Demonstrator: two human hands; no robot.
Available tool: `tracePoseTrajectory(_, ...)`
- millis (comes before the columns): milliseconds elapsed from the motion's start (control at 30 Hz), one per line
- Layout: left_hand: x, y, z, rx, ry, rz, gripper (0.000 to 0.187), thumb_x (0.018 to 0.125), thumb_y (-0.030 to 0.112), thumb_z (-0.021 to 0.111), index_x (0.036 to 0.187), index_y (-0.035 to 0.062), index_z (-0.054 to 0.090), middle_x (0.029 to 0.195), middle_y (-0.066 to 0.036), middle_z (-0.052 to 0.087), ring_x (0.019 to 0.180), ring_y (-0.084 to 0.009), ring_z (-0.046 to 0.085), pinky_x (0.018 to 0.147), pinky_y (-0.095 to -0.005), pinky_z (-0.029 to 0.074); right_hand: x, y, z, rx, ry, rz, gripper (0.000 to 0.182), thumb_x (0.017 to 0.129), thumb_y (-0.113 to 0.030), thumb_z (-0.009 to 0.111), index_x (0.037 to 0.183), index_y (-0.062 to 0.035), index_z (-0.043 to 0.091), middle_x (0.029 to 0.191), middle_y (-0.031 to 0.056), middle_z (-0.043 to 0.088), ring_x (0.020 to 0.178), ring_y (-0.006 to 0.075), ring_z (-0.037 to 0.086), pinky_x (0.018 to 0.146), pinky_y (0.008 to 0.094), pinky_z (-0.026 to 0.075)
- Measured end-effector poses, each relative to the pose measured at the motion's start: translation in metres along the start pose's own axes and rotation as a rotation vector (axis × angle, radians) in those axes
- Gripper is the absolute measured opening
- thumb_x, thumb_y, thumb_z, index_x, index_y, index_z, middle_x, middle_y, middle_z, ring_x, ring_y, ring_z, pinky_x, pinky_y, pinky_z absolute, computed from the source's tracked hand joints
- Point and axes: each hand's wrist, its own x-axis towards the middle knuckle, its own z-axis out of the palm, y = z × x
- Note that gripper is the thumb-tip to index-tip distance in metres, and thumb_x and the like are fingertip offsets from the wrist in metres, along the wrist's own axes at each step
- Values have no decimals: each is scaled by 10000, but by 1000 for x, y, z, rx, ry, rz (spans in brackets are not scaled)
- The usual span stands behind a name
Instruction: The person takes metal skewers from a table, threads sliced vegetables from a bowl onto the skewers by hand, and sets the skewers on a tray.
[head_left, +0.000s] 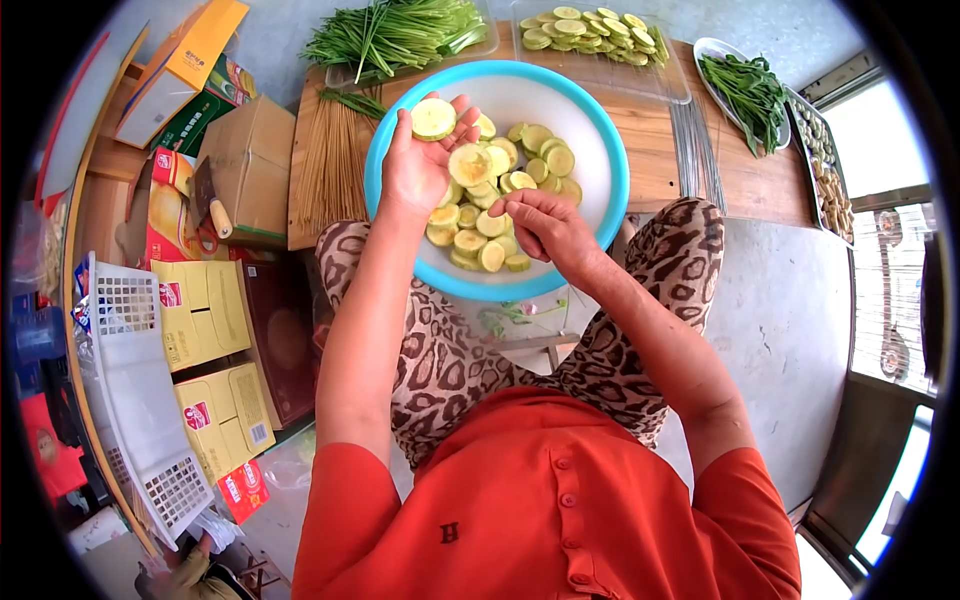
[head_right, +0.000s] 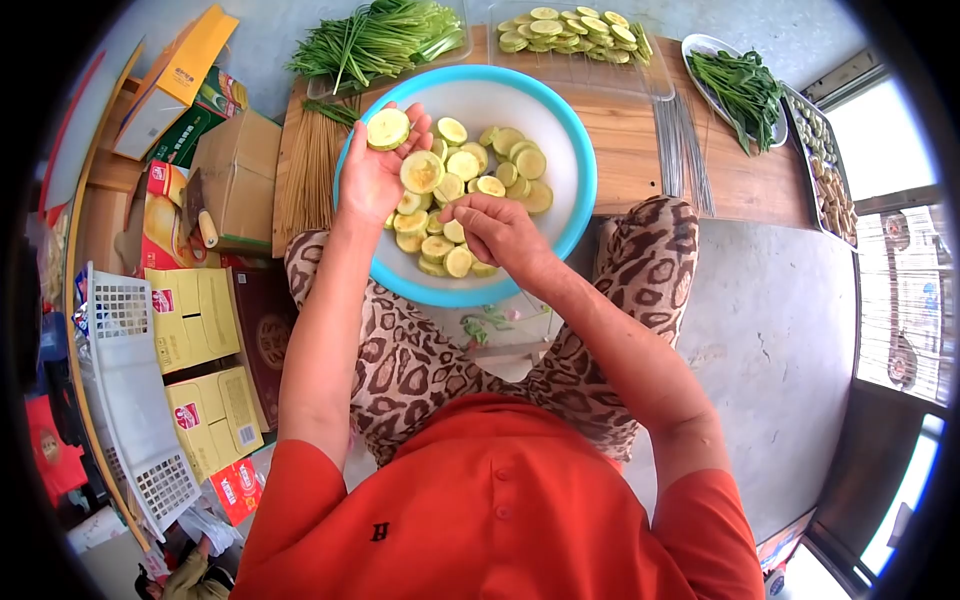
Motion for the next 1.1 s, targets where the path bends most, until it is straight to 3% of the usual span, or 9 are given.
tracePoseTrajectory(267,8,-1,-17,-148,4,44,447,986,433,342,1211,76,487,1125,-190,582,949,-308,576,931,-455,464,2,-3,6,-8,3,24,228,974,-172,444,975,-35,626,525,-63,358,443,40,294,421,211,234)
tracePoseTrajectory(600,14,3,-30,-202,-105,116,499,986,436,302,1252,49,471,1152,-175,565,990,-284,550,976,-427,430,1,-2,7,17,0,53,231,973,-172,445,977,-32,628,523,-67,351,450,38,297,425,208,241)
tracePoseTrajectory(1033,6,-8,-15,-138,40,45,449,987,413,338,1189,45,497,1134,-185,570,984,-306,562,941,-449,458,10,6,9,-112,57,-42,233,982,-205,457,995,-47,628,512,-69,342,446,36,278,438,210,223)
tracePoseTrajectory(1100,4,-12,-13,-180,30,-14,436,988,404,339,1187,47,492,1127,-184,570,986,-311,563,935,-455,459,13,5,10,-77,81,-40,215,974,-159,460,928,-20,618,528,-70,362,459,30,311,435,199,244)
